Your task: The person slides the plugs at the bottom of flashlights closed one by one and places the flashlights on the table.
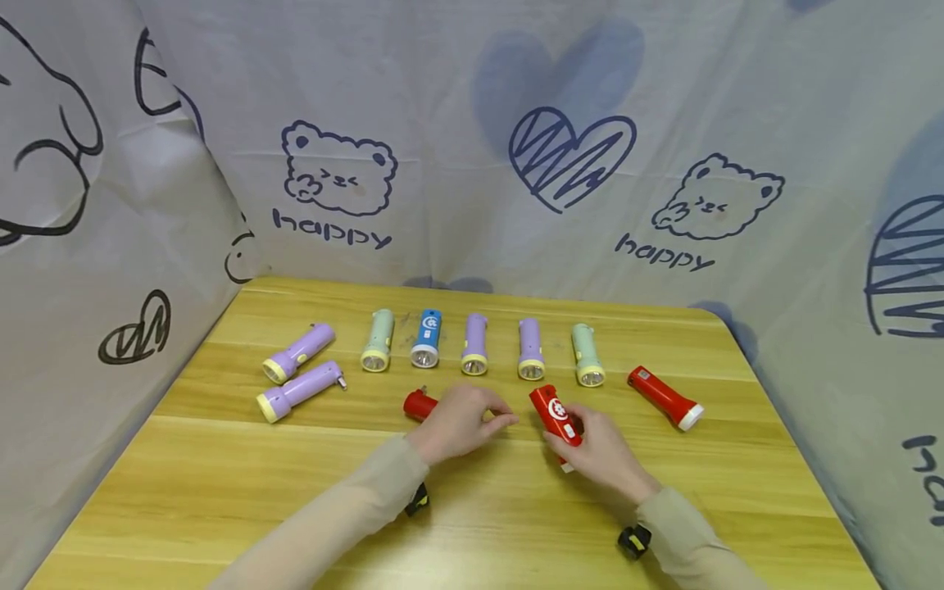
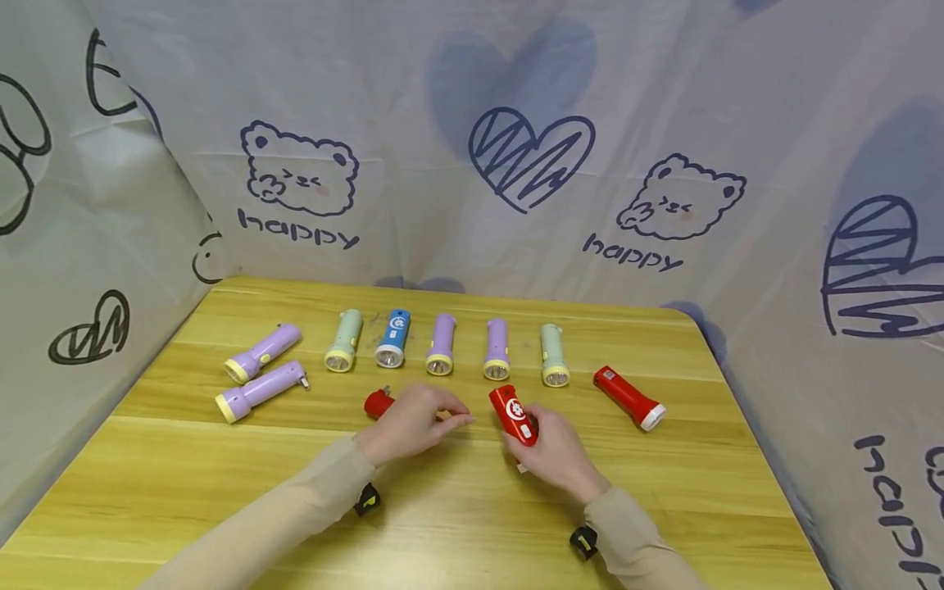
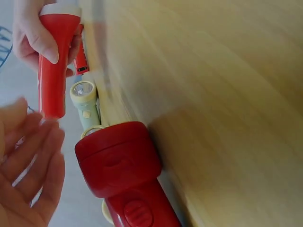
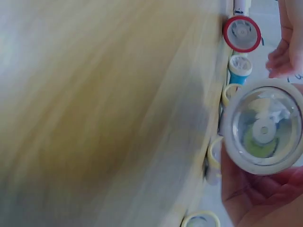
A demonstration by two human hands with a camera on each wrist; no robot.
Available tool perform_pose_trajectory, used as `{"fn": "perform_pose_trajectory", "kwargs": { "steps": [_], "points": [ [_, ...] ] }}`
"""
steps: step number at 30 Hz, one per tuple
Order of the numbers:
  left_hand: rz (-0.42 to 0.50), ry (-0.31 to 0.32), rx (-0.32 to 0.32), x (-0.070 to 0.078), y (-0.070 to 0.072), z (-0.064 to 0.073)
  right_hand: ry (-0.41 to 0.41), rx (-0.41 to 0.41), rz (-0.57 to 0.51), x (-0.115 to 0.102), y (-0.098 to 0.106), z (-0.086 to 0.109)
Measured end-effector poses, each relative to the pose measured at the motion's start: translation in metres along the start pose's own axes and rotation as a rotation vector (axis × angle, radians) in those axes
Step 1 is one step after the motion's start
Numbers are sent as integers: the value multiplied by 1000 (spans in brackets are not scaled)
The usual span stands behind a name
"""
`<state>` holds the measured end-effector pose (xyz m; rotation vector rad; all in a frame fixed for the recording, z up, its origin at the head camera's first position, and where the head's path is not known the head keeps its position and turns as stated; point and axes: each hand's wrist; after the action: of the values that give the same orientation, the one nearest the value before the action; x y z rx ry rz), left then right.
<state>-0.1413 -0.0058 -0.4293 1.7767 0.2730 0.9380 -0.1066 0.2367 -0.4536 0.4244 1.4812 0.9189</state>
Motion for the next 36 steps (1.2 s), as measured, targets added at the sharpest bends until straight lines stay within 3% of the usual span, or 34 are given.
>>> {"fn": "perform_pose_trajectory", "kwargs": {
  "steps": [4,8,20,36],
  "points": [
    [-81,-106,-94,3,-1,1,-100,1,54,6,8,1],
    [-135,-144,-153,5,-3,2,-163,7,104,11,16,3],
    [-212,-134,-234,1,-3,4,-230,33,253,23,30,5],
    [-261,-98,-272,-5,-1,5,-335,-48,317,24,30,3]
  ]
}}
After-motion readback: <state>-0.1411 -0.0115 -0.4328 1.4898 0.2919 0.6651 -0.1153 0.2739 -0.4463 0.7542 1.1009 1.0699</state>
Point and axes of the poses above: each hand's wrist, its own z-axis away from the middle knuckle, its own y-axis out of the back of the hand, x = y × z, and after that the axes turned 10 degrees about -x, right-handed
